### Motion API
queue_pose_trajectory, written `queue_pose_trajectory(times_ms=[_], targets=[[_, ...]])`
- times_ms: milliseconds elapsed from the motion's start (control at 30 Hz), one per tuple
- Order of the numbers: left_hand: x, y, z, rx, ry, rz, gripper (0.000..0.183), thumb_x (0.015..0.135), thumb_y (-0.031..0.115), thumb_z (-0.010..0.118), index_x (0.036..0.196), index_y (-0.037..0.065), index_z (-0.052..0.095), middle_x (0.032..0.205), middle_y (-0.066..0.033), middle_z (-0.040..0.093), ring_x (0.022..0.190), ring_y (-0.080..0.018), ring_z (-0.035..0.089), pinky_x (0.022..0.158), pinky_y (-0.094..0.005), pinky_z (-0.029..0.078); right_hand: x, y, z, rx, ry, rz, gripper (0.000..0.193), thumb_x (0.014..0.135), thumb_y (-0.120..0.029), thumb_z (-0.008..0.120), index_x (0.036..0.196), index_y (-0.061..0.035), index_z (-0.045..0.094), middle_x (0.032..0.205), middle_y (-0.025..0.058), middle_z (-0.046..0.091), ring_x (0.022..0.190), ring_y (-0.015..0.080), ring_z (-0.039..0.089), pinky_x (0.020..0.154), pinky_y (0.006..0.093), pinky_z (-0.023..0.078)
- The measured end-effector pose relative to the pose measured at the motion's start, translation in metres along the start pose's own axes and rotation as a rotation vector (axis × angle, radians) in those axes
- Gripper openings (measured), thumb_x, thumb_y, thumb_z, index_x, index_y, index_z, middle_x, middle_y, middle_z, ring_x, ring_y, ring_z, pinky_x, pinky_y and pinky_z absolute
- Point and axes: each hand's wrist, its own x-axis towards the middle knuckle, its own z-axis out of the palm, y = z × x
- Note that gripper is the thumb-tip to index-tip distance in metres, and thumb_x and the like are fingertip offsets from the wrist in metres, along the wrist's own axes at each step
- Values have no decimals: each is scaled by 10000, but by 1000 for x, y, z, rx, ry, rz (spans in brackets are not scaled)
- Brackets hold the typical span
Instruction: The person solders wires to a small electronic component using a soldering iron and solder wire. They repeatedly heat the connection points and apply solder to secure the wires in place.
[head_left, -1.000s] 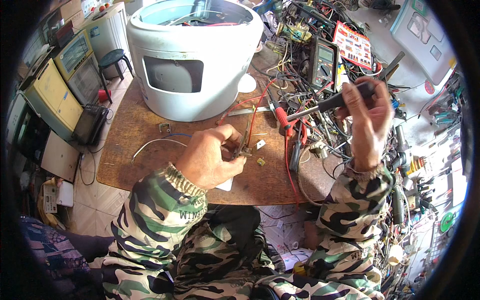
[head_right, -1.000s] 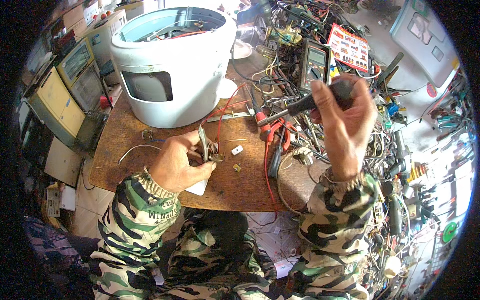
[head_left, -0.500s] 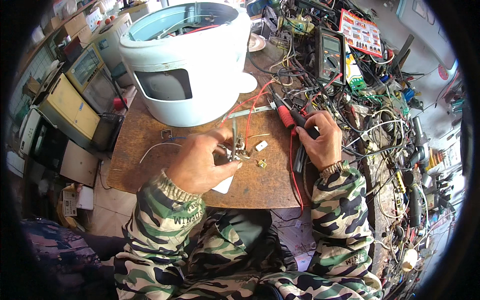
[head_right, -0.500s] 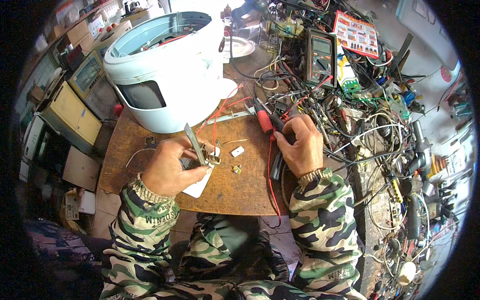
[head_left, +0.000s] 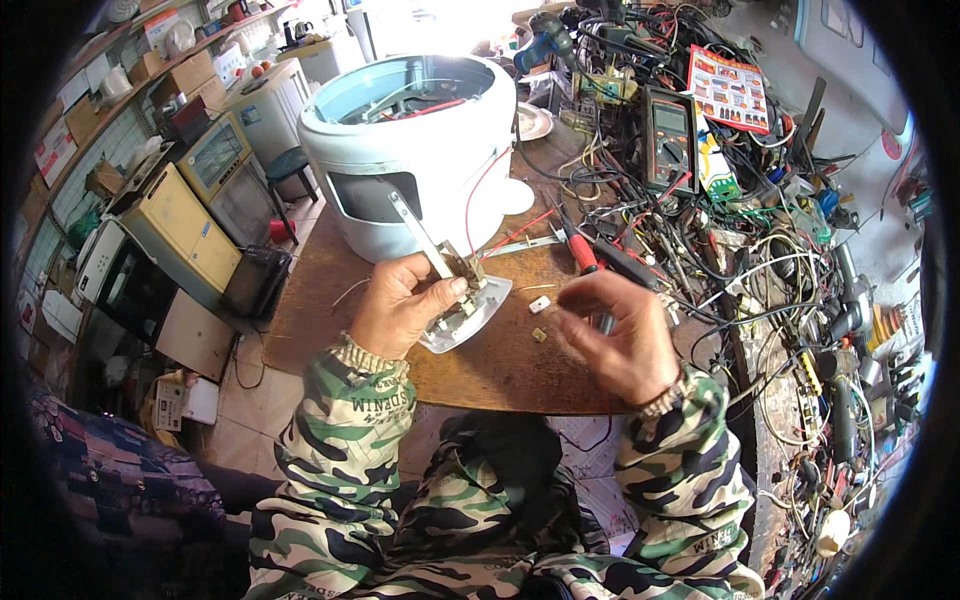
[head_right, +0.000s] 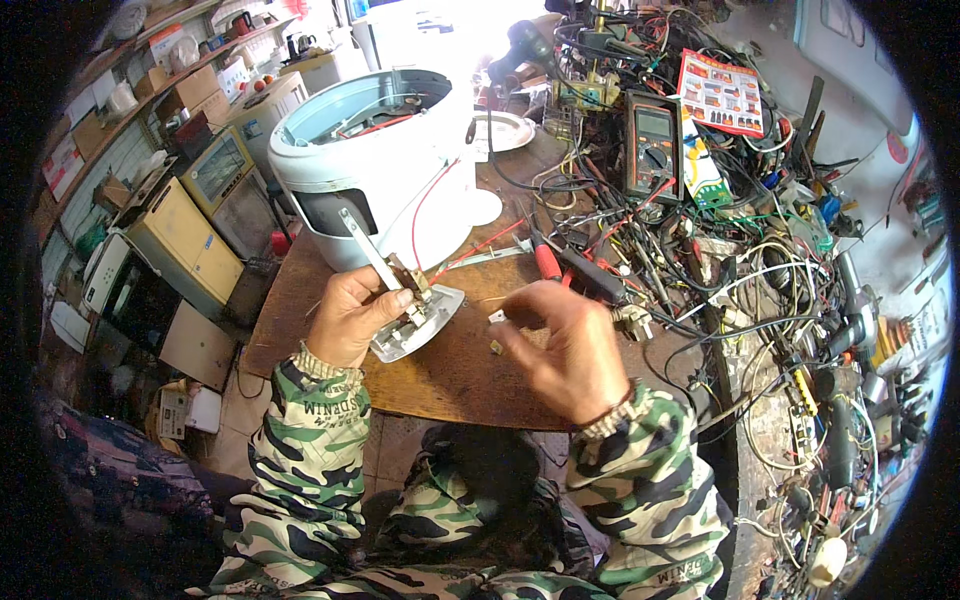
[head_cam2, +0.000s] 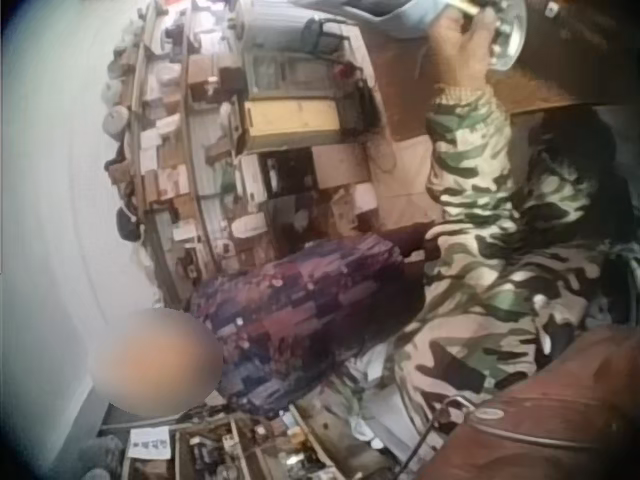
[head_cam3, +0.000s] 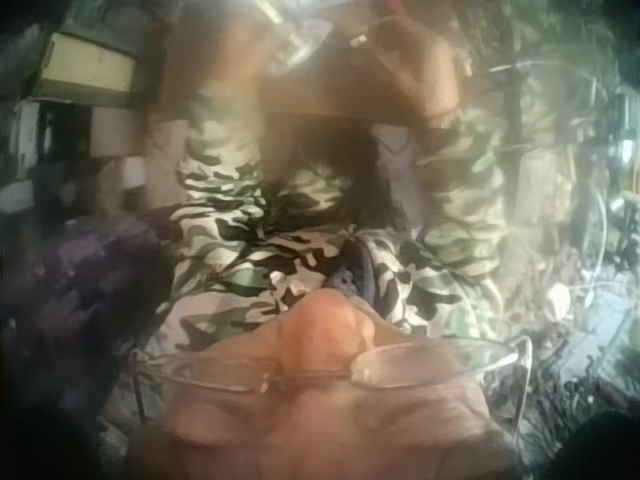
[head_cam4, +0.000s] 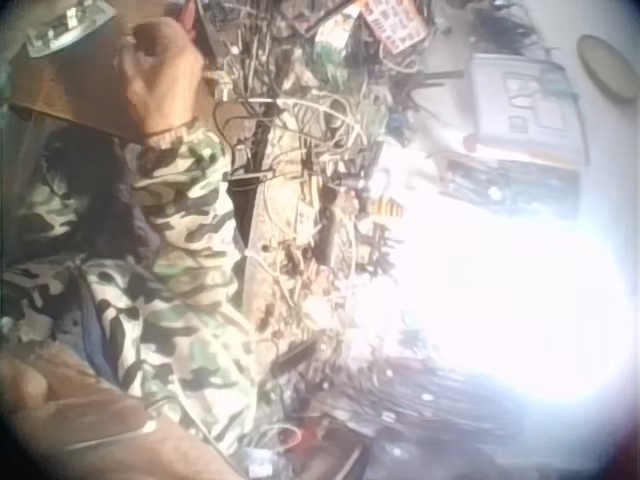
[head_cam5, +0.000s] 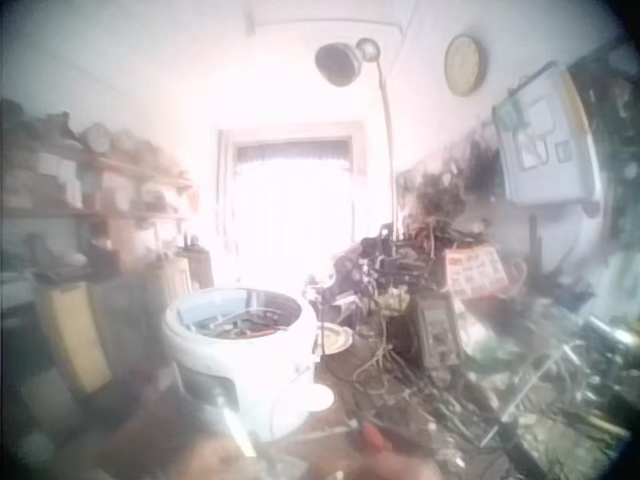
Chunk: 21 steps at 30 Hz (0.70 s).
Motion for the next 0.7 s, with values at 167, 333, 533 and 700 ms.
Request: queue_pose_trajectory(times_ms=[167, 333, 533, 700], targets=[[1, -4, 13, -5, 49, 51, 205, 960, 101, 718, 1101, -47, 698, 988, -38, 720, 868, -70, 646, 783, -242, 542, 3, 11, 38, 226, 49, 40, 305, 841, -87, 814, 1086, 49, 694, 966, 144, 719, 869, 219, 723, 766, 329, 571], [1, -3, 20, 180, 65, 149, 165, 943, 60, 706, 1058, -57, 697, 966, -37, 721, 871, -74, 635, 782, -257, 538, 12, 20, 63, 346, 69, 146, 331, 833, -62, 805, 1132, 29, 695, 951, 125, 702, 835, 200, 699, 755, 323, 557], [-3, -10, 26, 228, 94, 172, 160, 906, 37, 723, 1044, -43, 715, 937, -46, 737, 861, -82, 658, 756, -261, 553, 11, 28, 71, 304, 89, 3, 276, 829, -20, 771, 1094, 26, 709, 905, 137, 683, 833, 235, 692, 756, 329, 541], [-5, -12, 30, 400, 135, 185, 175, 868, 46, 723, 1028, -25, 721, 955, -137, 751, 860, -206, 735, 746, -315, 571, 12, 24, 65, 237, 76, -10, 254, 837, -20, 782, 1079, 20, 719, 918, 121, 693, 861, 211, 687, 774, 315, 538]])
